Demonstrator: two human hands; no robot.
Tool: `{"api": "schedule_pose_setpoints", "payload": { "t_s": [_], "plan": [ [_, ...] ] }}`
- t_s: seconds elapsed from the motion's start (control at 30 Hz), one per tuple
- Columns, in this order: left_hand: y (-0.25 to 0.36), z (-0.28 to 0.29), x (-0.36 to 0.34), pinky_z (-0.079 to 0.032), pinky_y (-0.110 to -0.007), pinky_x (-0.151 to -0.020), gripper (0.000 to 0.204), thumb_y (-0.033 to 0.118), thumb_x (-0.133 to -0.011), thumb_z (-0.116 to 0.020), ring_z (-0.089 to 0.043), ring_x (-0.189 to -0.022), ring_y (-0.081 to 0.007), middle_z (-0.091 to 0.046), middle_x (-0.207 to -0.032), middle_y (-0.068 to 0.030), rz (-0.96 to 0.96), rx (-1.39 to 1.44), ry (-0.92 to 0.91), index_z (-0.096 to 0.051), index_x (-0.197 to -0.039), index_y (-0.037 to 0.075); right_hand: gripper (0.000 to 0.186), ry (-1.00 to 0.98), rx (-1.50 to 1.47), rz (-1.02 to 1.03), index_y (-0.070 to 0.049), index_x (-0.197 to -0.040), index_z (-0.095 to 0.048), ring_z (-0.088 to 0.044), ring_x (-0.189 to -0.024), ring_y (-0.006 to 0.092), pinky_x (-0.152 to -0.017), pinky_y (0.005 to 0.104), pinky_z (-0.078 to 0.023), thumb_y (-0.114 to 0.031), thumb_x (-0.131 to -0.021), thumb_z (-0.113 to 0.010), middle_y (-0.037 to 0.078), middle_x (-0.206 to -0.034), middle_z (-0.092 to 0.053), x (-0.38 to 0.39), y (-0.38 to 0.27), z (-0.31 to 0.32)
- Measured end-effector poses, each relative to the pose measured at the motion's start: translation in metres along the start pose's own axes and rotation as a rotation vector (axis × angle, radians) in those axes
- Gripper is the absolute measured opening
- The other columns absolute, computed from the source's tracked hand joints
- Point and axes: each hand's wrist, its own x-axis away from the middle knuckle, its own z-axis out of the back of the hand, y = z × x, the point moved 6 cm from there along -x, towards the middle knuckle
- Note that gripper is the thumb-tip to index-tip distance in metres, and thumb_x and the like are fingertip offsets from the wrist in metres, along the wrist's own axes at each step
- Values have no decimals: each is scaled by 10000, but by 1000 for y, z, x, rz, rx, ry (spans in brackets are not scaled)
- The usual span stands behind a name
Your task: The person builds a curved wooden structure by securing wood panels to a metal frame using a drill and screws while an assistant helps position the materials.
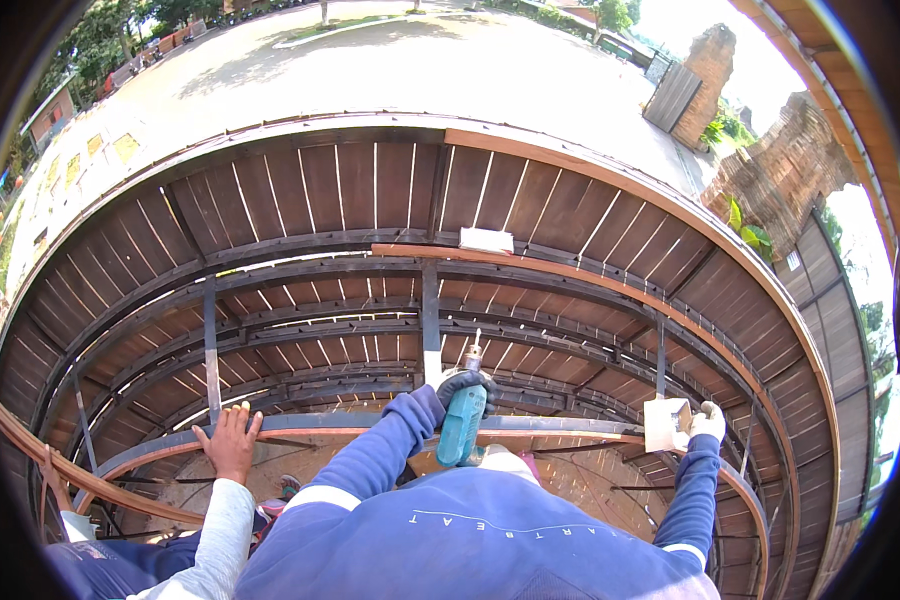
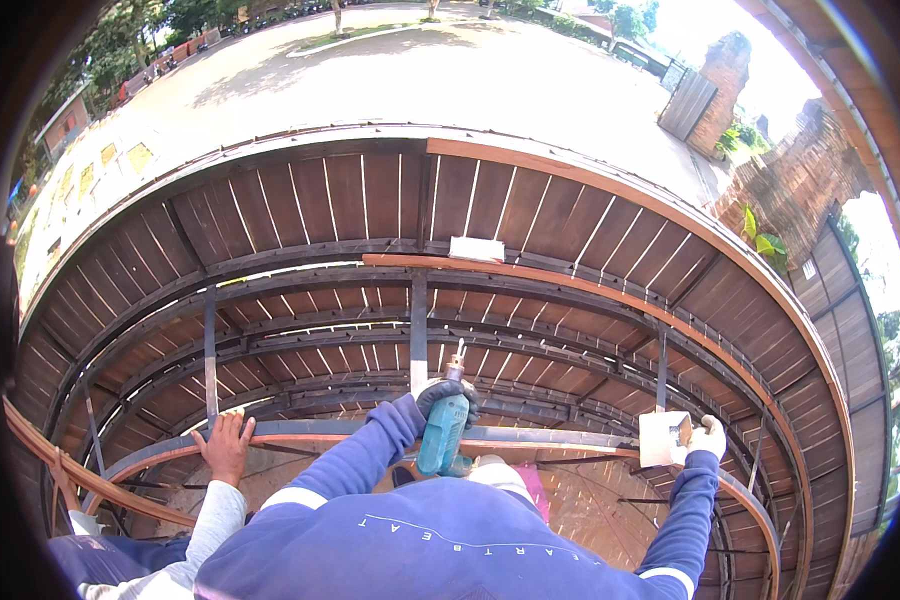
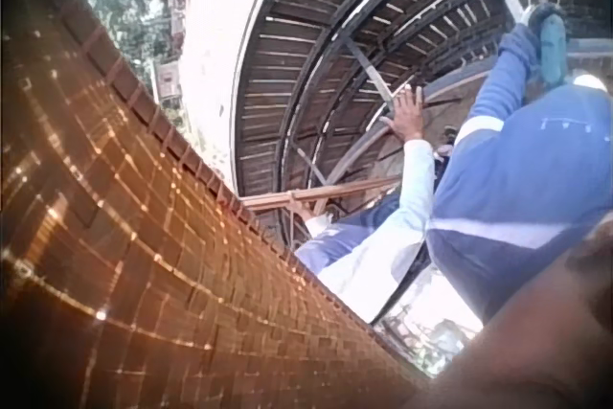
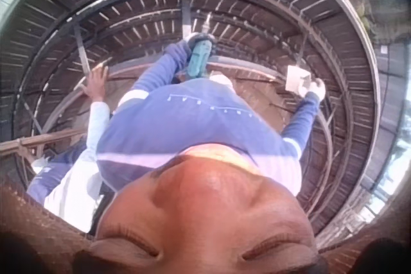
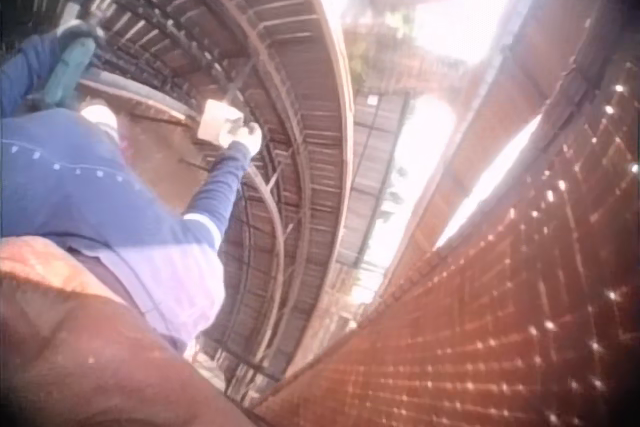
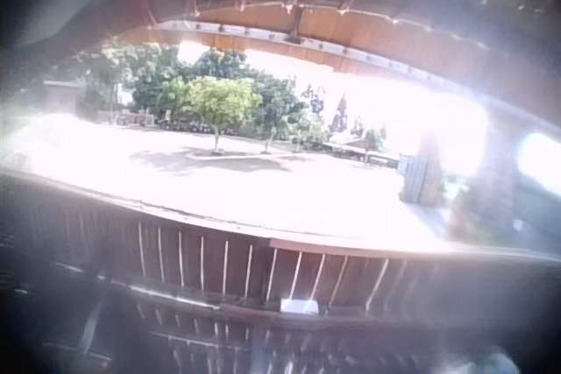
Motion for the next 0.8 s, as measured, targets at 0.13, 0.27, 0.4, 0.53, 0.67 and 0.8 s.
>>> {"api": "schedule_pose_setpoints", "payload": {
  "t_s": [0.13,0.27,0.4,0.53,0.67,0.8],
  "plan": [
    [14,8,24,-619,-489,-901,406,349,-882,-785,-739,-954,-329,-708,-1041,-155,-56,-36,120,-680,-1128,44,392,-198,-461,20,-7,-1257,-656,-608,-576,123,-489,275,-490,63,-904,-502,85,-930,-702,138,-148,-36],
    [15,-4,24,-615,-500,-903,395,319,-861,-793,-728,-981,-336,-704,-1054,-153,-49,-23,107,-671,-1118,45,425,-847,-253,38,5,-1291,-665,-725,-873,167,-788,302,-589,-11,-875,-581,117,-1062,-762,311,-180,-93],
    [11,0,20,-611,-496,-893,386,304,-846,-798,-718,-984,-330,-694,-1068,-150,-14,43,77,-674,-1109,51,418,-1209,134,496,-101,-1337,-671,-727,-1063,283,-955,381,-558,-177,-926,-663,141,-1194,-755,406,-166,-93],
    [11,-5,16,-612,-490,-889,432,348,-840,-799,-720,-975,-328,-695,-1061,-150,8,42,46,-673,-1109,34,401,-1346,237,467,-132,-1281,-703,-726,-1084,326,-965,415,-551,-289,-911,-711,153,-1173,-760,420,-142,-89],
    [13,-3,20,-605,-461,-891,401,373,-813,-809,-692,-927,-316,-660,-1003,-132,6,-53,180,-665,-1039,75,418,-1422,364,526,-134,-1265,-711,-730,-1066,331,-936,411,-549,-302,-883,-734,152,-1153,-765,428,-144,-97],
    [11,-2,17,-612,-473,-876,413,378,-818,-809,-705,-942,-326,-674,-1026,-145,36,-43,190,-665,-1060,76,363,-1259,295,553,-120,-1260,-717,-719,-1042,367,-913,433,-550,-203,-912,-657,170,-1149,-757,421,-148,-99]
  ]
}}
